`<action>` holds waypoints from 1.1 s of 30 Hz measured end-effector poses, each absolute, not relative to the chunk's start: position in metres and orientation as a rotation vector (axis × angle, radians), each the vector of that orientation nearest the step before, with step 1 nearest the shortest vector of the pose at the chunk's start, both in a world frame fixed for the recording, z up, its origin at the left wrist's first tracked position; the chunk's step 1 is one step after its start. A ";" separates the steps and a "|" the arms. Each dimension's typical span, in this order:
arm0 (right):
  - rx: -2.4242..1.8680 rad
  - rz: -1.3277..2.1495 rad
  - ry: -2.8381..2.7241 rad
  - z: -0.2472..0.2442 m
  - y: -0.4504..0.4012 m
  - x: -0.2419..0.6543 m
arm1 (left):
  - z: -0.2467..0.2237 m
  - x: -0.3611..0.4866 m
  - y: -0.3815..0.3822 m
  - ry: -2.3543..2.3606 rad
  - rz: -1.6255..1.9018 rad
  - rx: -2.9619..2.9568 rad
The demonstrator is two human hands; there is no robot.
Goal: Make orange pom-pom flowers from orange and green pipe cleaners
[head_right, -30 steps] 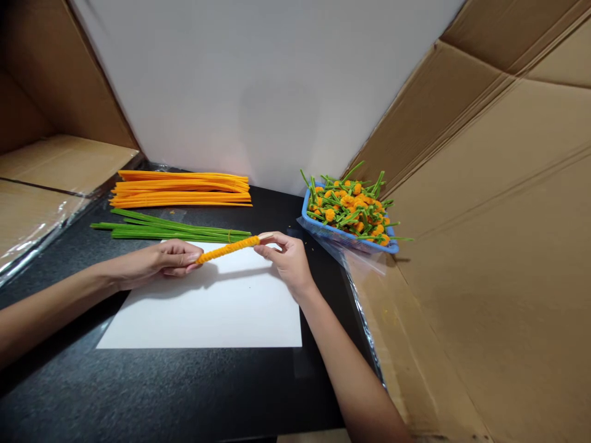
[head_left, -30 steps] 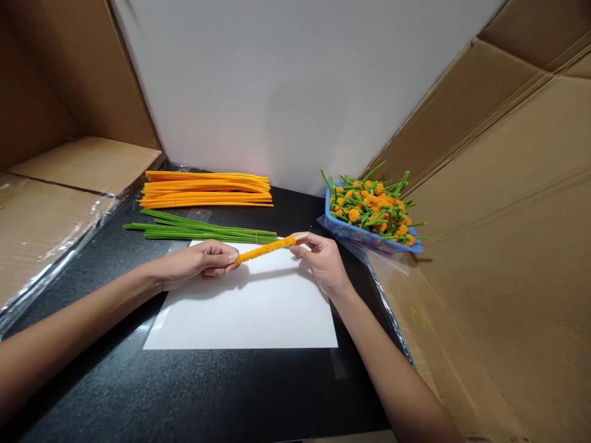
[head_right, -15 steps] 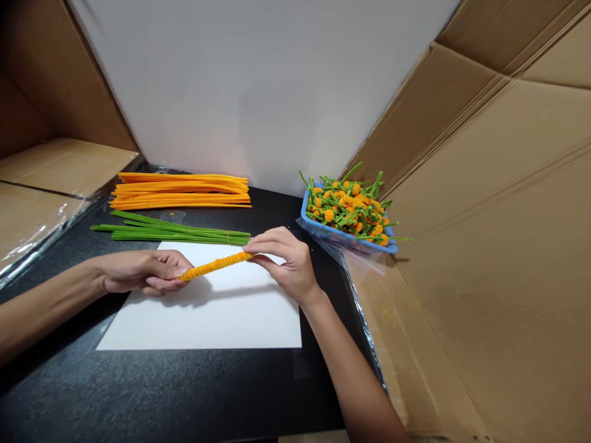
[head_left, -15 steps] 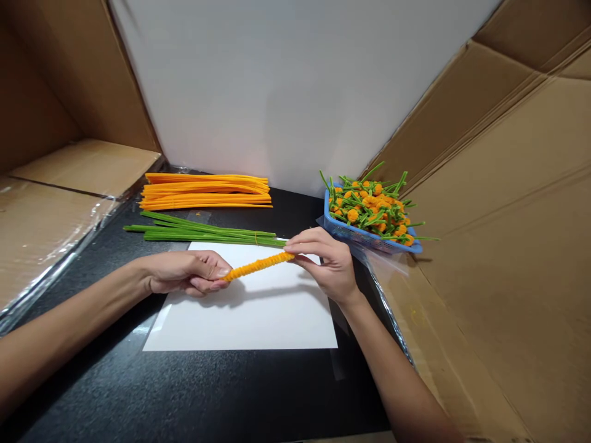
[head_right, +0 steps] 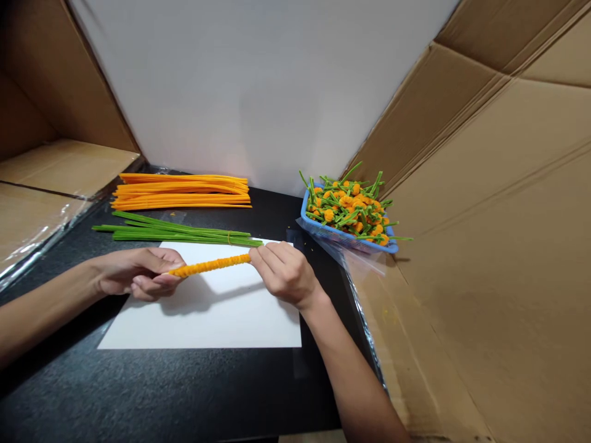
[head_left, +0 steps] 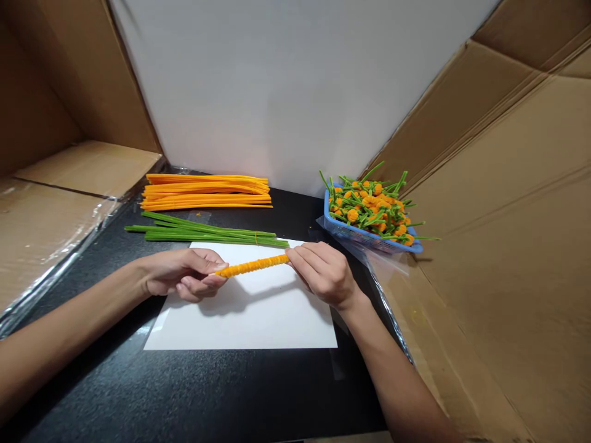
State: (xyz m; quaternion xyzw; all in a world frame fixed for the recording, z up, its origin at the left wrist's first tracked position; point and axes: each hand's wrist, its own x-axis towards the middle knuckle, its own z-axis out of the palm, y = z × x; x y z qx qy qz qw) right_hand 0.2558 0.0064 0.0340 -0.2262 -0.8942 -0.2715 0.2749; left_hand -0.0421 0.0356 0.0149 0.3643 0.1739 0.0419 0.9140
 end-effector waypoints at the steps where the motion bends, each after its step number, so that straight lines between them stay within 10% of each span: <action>1: -0.620 -0.747 -2.408 0.033 0.007 0.254 | 0.016 -0.042 0.035 0.350 0.112 0.724; 13: -0.765 -0.636 -2.369 0.024 0.011 0.255 | 0.019 -0.031 0.036 0.561 0.348 0.881; 23: -1.050 -0.023 -2.288 0.000 0.022 0.260 | 0.003 -0.037 0.039 1.157 1.061 2.885; 33: -1.060 0.022 -2.307 0.000 0.020 0.258 | 0.004 -0.039 0.041 1.146 1.002 3.197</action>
